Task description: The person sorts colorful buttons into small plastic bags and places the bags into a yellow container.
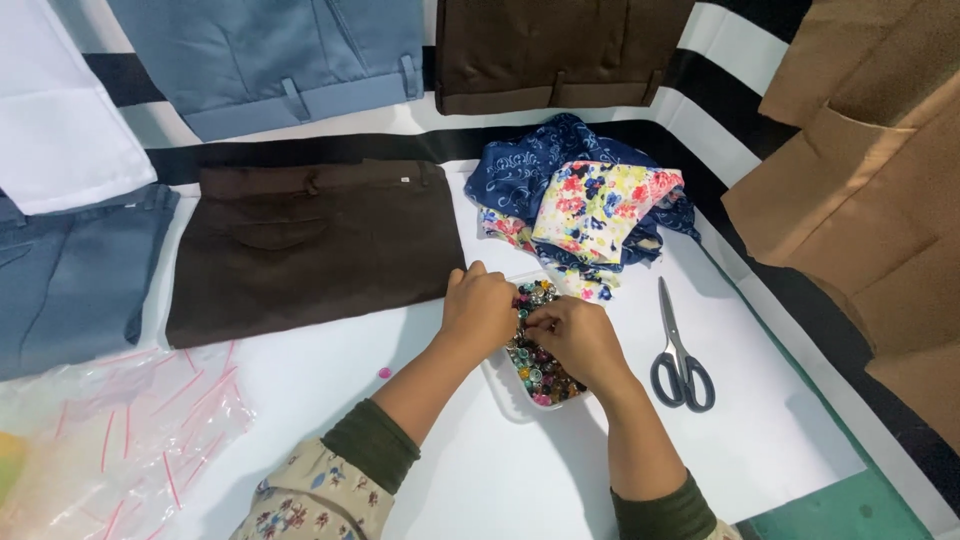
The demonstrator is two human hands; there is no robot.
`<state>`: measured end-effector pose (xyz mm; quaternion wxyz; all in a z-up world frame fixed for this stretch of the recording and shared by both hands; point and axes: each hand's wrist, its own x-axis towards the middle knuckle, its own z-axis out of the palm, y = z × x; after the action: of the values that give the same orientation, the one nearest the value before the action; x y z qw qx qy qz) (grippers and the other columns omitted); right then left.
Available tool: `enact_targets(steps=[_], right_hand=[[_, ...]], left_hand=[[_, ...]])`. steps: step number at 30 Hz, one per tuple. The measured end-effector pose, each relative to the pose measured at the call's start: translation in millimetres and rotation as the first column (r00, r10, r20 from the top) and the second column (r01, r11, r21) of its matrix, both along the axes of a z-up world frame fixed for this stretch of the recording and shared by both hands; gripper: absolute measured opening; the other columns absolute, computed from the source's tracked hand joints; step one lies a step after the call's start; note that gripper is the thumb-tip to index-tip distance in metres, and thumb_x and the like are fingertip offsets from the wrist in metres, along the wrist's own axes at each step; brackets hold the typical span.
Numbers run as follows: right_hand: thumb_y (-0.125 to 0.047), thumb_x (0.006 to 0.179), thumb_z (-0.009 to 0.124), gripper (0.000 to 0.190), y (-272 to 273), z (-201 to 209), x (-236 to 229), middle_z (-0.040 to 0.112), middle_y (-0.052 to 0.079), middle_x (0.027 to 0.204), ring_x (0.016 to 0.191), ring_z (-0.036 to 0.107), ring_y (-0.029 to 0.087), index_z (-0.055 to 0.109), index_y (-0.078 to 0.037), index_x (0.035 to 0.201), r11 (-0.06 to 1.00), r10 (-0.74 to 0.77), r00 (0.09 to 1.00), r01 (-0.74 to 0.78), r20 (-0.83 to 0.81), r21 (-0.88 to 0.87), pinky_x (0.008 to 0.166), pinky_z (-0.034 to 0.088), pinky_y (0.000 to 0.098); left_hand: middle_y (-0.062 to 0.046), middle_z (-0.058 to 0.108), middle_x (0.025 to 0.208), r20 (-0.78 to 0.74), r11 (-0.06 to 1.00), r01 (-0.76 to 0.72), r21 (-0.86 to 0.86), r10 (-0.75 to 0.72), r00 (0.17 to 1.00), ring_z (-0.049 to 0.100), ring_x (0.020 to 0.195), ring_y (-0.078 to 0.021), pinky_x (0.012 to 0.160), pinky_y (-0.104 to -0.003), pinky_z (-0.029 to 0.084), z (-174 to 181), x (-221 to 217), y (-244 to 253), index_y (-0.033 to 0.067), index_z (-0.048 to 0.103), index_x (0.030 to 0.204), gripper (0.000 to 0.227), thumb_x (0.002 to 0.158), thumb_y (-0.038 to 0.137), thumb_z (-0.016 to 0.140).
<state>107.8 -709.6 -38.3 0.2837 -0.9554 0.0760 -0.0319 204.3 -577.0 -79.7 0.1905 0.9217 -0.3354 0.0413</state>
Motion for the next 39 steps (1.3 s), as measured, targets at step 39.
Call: enact_targets(steps=[39], right_hand=[[0.003,0.076,0.073,0.02,110.1,-73.5,-9.9,0.067,0.005,0.089,0.085,0.065,0.021,0.072,-0.01,0.091,0.866,0.47,0.79,-0.498,0.393,-0.035,0.069,0.056,0.0335]], left_hand=[[0.007,0.082,0.095,-0.424,0.782,-0.395,-0.482,0.186,0.886,0.075,0.085,-0.0097,0.085,-0.024,0.061,-23.0,-80.6,194.0,0.0193,0.08,0.101,0.029,0.076,0.006,0.085]])
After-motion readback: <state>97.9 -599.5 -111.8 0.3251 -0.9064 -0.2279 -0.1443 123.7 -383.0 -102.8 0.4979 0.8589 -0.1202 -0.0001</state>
